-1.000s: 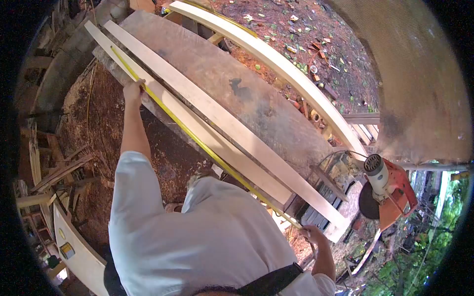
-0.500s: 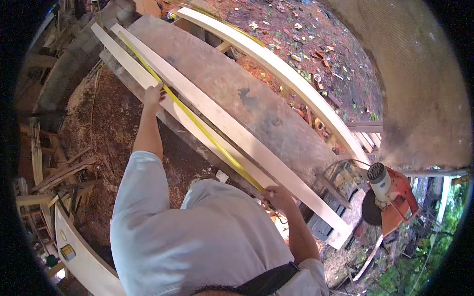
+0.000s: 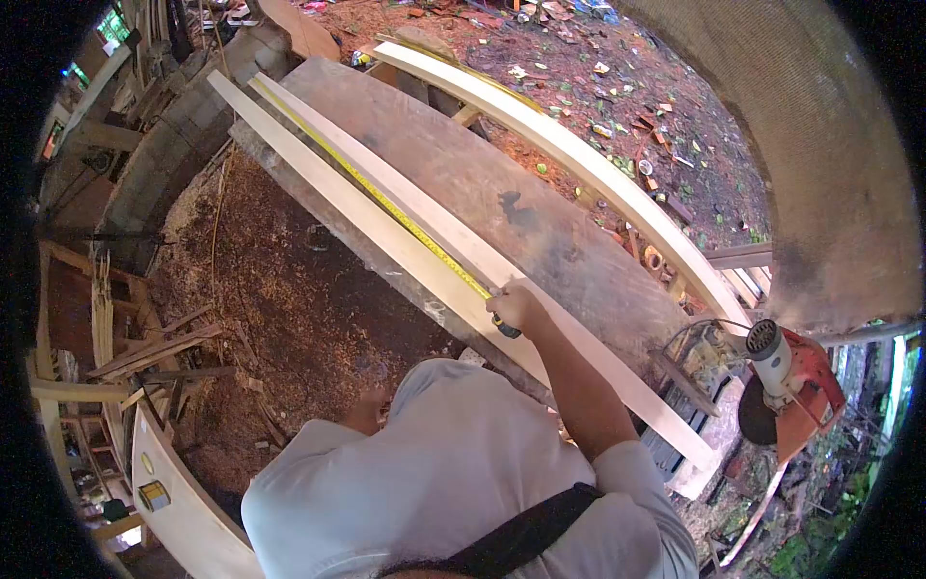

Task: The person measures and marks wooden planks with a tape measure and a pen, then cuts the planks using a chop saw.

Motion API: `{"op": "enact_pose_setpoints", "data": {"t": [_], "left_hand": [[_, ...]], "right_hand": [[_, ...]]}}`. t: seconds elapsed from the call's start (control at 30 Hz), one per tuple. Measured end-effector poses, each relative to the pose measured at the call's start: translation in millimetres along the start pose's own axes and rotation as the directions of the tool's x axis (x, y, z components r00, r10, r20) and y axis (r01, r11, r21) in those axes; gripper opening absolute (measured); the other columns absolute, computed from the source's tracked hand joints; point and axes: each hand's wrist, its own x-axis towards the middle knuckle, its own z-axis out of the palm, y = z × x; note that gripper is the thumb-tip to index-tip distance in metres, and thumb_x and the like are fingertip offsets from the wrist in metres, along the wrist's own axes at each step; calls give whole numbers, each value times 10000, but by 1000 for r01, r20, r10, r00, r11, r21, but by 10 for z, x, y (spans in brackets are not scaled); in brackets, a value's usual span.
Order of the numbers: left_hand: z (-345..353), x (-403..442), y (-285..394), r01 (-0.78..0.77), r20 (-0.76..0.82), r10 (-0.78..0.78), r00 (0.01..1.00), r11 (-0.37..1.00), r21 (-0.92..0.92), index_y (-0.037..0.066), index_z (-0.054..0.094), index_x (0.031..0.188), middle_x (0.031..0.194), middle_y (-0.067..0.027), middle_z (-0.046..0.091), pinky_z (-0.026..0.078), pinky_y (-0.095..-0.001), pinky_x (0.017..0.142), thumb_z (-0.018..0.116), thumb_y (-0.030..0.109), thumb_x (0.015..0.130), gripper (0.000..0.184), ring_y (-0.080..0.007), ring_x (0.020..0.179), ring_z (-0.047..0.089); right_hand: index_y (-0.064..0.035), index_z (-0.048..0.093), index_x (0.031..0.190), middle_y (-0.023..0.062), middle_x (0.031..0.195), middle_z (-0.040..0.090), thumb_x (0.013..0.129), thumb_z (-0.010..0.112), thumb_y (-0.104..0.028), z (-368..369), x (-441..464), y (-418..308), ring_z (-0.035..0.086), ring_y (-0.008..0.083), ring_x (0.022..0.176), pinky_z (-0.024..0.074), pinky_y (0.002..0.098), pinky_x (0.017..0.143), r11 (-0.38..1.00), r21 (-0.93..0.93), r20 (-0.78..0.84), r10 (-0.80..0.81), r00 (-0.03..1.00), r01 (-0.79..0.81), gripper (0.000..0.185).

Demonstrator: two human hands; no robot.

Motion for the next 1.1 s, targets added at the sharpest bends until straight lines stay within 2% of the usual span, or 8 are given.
{"op": "enact_pose_setpoints", "data": {"t": [0.13, 0.2, 0.43, 0.6, 0.7, 0.93, 1.0, 1.1], "left_hand": [[242, -168, -66, -12, 287, 15, 958, 1000, -12, 28, 599, 1308, 1311, -208, 629, 459, -465, 1033, 606, 356, 905, 520, -320, 1237, 605], [-58, -118, -86, 98, 24, -104, 994, 794, -600, 21, 655, 1170, 1124, -215, 684, 526, -472, 883, 621, 303, 880, 406, -353, 1047, 668], [-2043, -284, 705, -161, -643, -711, 285, 625, -764, -120, 646, 800, 797, -300, 671, 523, -560, 730, 628, 345, 836, 467, -475, 767, 657], [-3250, -1070, 1454, -631, -619, -726, 300, 336, -699, -105, 649, 823, 831, -225, 682, 510, -461, 680, 736, 278, 855, 394, -312, 736, 619], [-3561, -1135, 1903, -866, -692, -629, 354, 58, -496, -56, 636, 859, 841, -153, 656, 485, -398, 665, 720, 226, 848, 294, -228, 740, 565], [-3300, -1644, 3585, -929, -994, -101, 45, 361, -79, -7, 640, 912, 893, -90, 632, 484, -353, 754, 714, 143, 895, 169, -192, 811, 559], [-2888, -1647, 4162, -985, -970, 171, 174, 18, -174, 2, 664, 970, 927, -79, 659, 488, -336, 786, 694, 119, 896, 142, -186, 848, 588], [-2240, -2212, 4985, -930, -657, 659, 366, 229, -289, 31, 666, 1001, 941, -93, 680, 494, -339, 808, 673, 143, 873, 170, -194, 899, 620]], "right_hand": [[28, 691, 830, 132, 697, 653, 733, 720, -232, -94, -126, 31, 619, 193, 627, 456, 348, 570, 987, 161, 46, -13, 999, 5, 279], [19, 696, 838, 120, 696, 650, 739, 716, -235, -170, -201, 12, 616, 191, 627, 458, 351, 571, 992, 124, 35, -7, 999, 3, 274], [-51, 668, 727, 76, 686, 640, 793, 721, -380, -396, -606, 182, 597, 165, 621, 459, 368, 572, 999, 51, 82, -11, 997, 7, 340], [9, 650, 1133, 165, 1054, 701, 656, 824, -375, -763, -1431, 359, 654, 316, 965, 509, 440, 806, 994, -73, 198, 98, 975, -85, 637], [-2, 647, 1146, 158, 1035, 707, 665, 811, -346, -892, -1878, 730, 666, 309, 953, 518, 419, 802, 989, -117, 59, 95, 994, -88, 614], [-90, 689, 1094, 132, 1000, 717, 725, 786, -318, -1228, -3111, 2048, 683, 279, 908, 523, 391, 797, 939, 80, -120, 343, 932, -335, 444], [-86, 696, 1069, 124, 982, 718, 733, 797, -329, -1269, -3342, 2710, 688, 263, 858, 532, 397, 767, 945, -26, -267, 306, 914, -325, 427], [-64, 711, 1009, 116, 922, 724, 711, 832, -299, -1662, -3928, 3074, 689, 257, 810, 530, 374, 719, 917, 10, -269, 387, 882, -399, 399]]}}
